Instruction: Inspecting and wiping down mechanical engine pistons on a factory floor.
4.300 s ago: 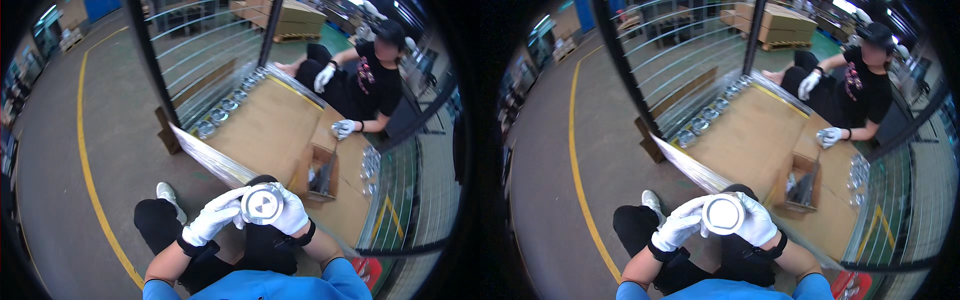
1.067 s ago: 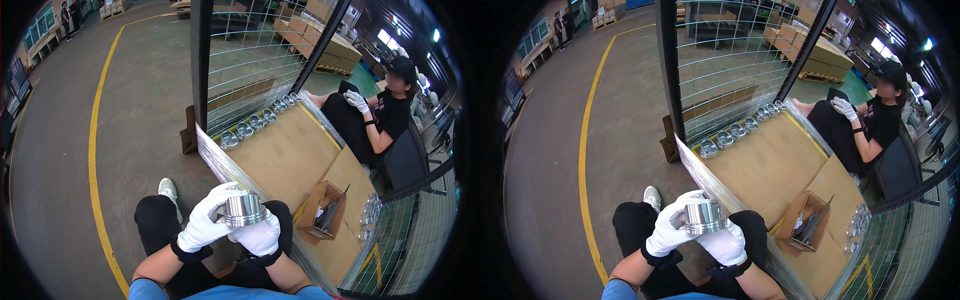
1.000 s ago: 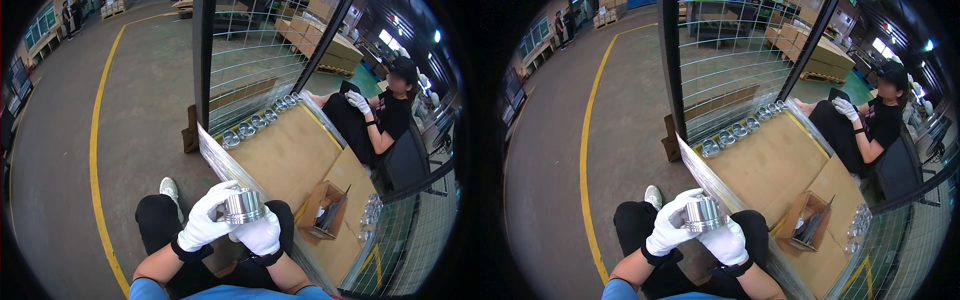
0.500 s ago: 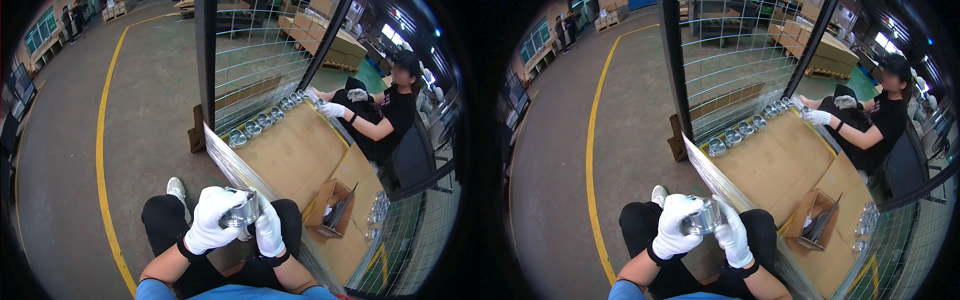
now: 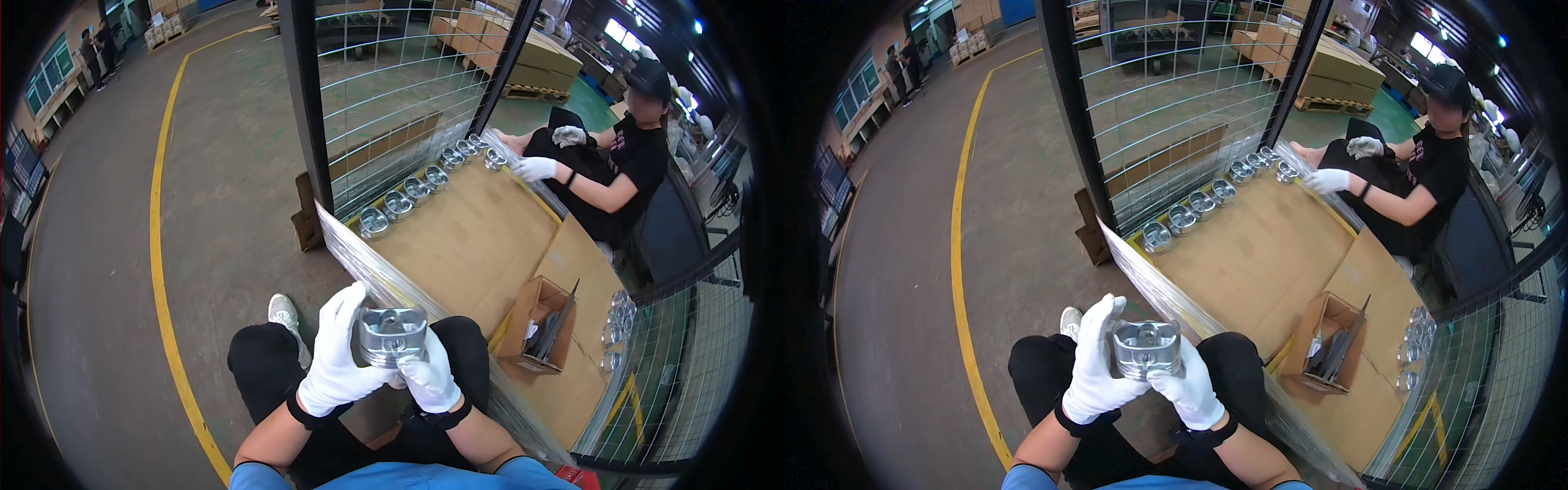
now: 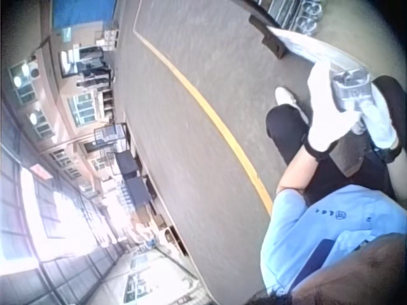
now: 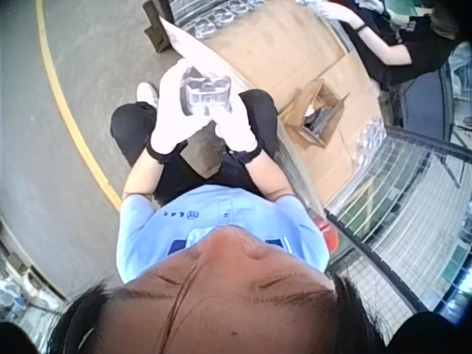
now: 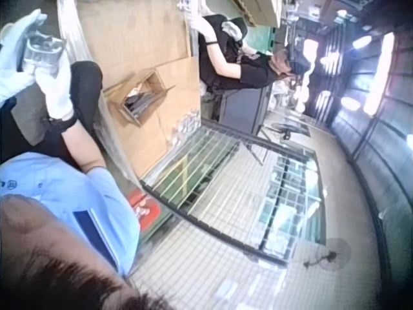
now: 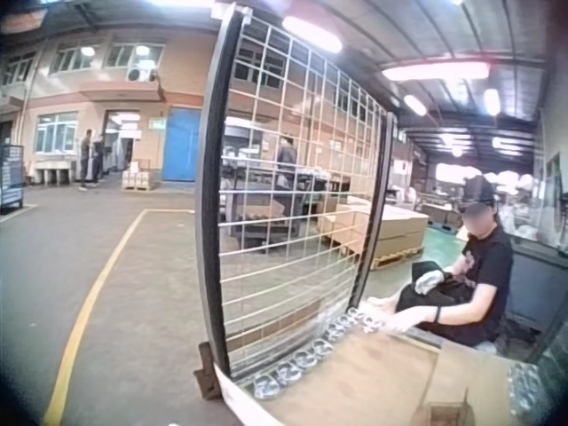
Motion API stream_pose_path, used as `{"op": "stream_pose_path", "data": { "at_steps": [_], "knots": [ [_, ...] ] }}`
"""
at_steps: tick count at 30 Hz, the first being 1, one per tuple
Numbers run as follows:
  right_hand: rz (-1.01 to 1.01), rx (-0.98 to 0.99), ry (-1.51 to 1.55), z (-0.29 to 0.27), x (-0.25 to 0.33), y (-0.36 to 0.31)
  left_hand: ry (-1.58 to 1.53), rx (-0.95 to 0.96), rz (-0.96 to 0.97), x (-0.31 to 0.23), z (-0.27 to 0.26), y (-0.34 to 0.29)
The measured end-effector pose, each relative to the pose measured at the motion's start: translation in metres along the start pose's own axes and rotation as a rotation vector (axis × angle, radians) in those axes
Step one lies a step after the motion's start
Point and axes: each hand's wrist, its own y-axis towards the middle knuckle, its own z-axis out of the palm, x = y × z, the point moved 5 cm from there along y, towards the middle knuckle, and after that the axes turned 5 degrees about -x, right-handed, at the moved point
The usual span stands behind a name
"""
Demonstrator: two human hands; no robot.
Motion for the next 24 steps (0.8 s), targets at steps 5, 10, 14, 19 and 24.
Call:
{"op": "stream_pose_path", "data": {
  "at_steps": [5,10,14,19,24],
  "knots": [
    [-0.389,-0.062,-0.399,0.010,0.018,-0.003,-0.426,0.347,-0.432,0.034,0.023,-0.023],
    [-0.474,-0.143,-0.566,0.000,0.014,-0.002,-0.735,0.411,-0.540,0.029,0.033,-0.027],
    [-0.700,-0.112,-0.778,0.012,0.028,-0.009,-0.823,0.440,-0.552,0.024,0.028,-0.026],
    [-0.891,-0.008,-1.003,0.028,0.045,-0.013,-1.437,0.335,-0.962,0.011,0.024,-0.024],
    [-0.943,-0.078,-1.149,0.034,0.055,-0.014,-1.561,0.279,-1.059,0.012,0.026,-0.026]
  ]
}}
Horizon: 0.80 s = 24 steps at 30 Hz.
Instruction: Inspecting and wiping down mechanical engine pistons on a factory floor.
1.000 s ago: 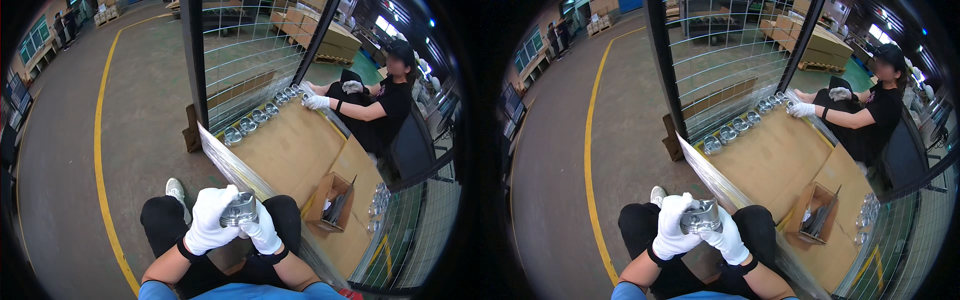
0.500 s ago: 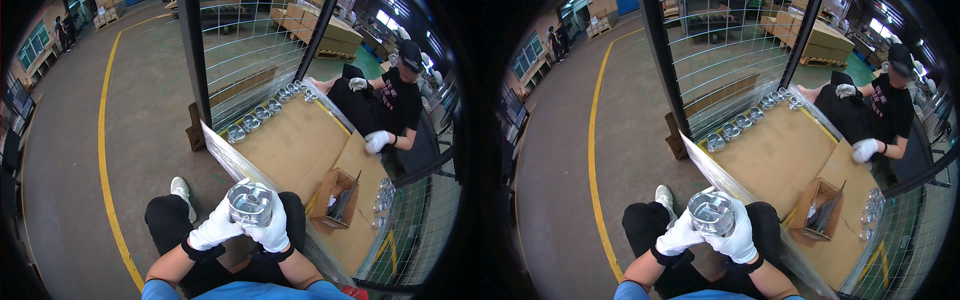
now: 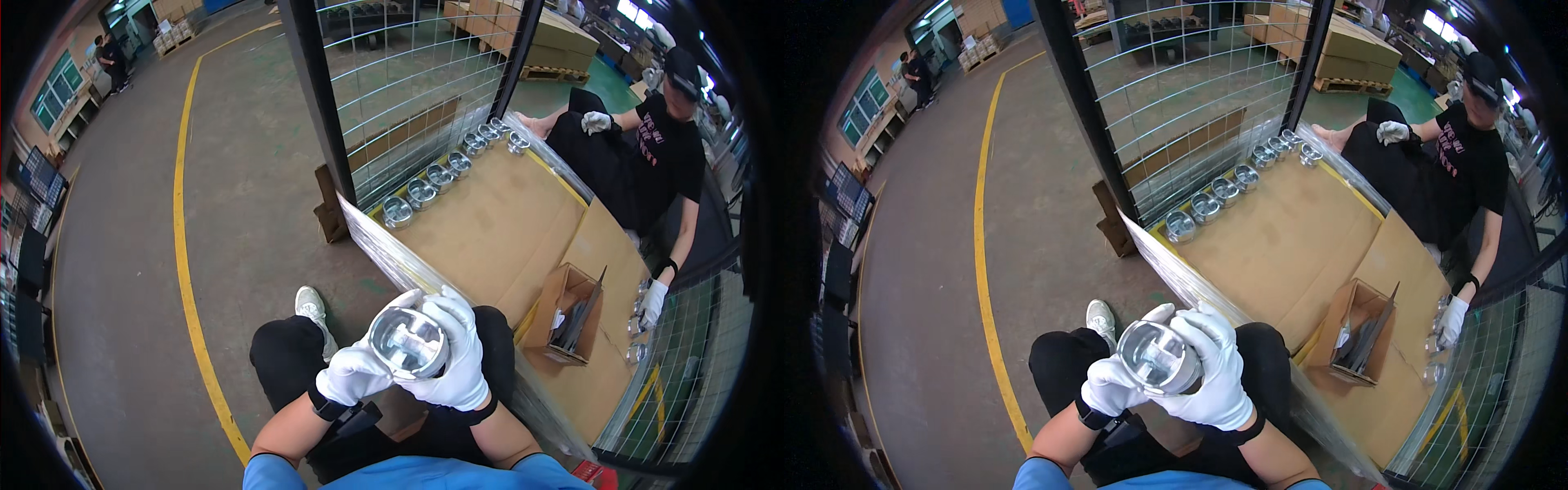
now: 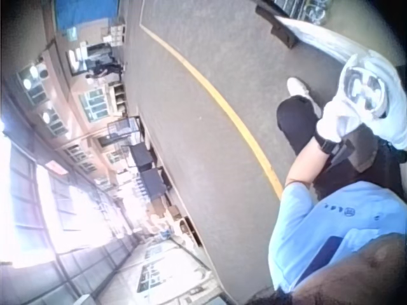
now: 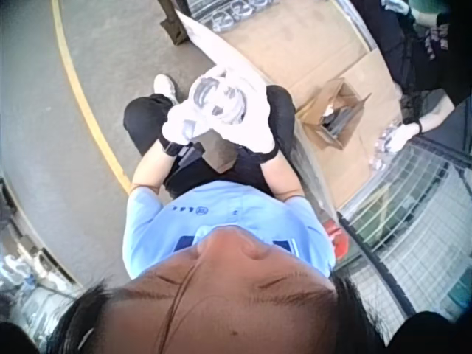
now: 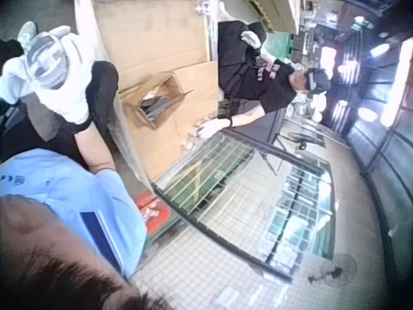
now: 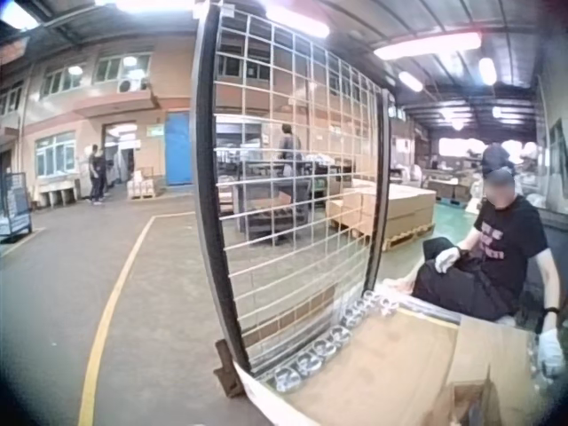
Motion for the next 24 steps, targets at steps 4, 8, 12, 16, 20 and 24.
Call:
{"op": "stream_pose_path", "data": {
  "at_steps": [4,8,12,16,20,24],
  "knots": [
    [0.049,0.000,-0.010,0.000,-0.009,-0.002,-0.082,0.017,-0.005,0.002,0.002,0.000],
    [0.130,-0.009,0.038,0.000,-0.017,-0.005,0.078,-0.014,0.046,-0.001,0.009,0.000],
    [0.277,-0.067,0.129,0.007,-0.035,-0.018,0.184,-0.013,0.122,-0.004,0.008,0.002],
    [0.425,-0.009,0.224,0.016,-0.043,-0.023,0.061,-0.103,0.113,0.002,-0.009,0.004],
    [0.540,-0.099,0.385,0.014,-0.041,-0.023,0.009,-0.097,0.099,0.002,-0.006,0.010],
    [0.414,-0.024,0.212,-0.001,-0.036,-0.021,0.022,-0.111,0.088,0.008,-0.006,0.015]
  ]
}}
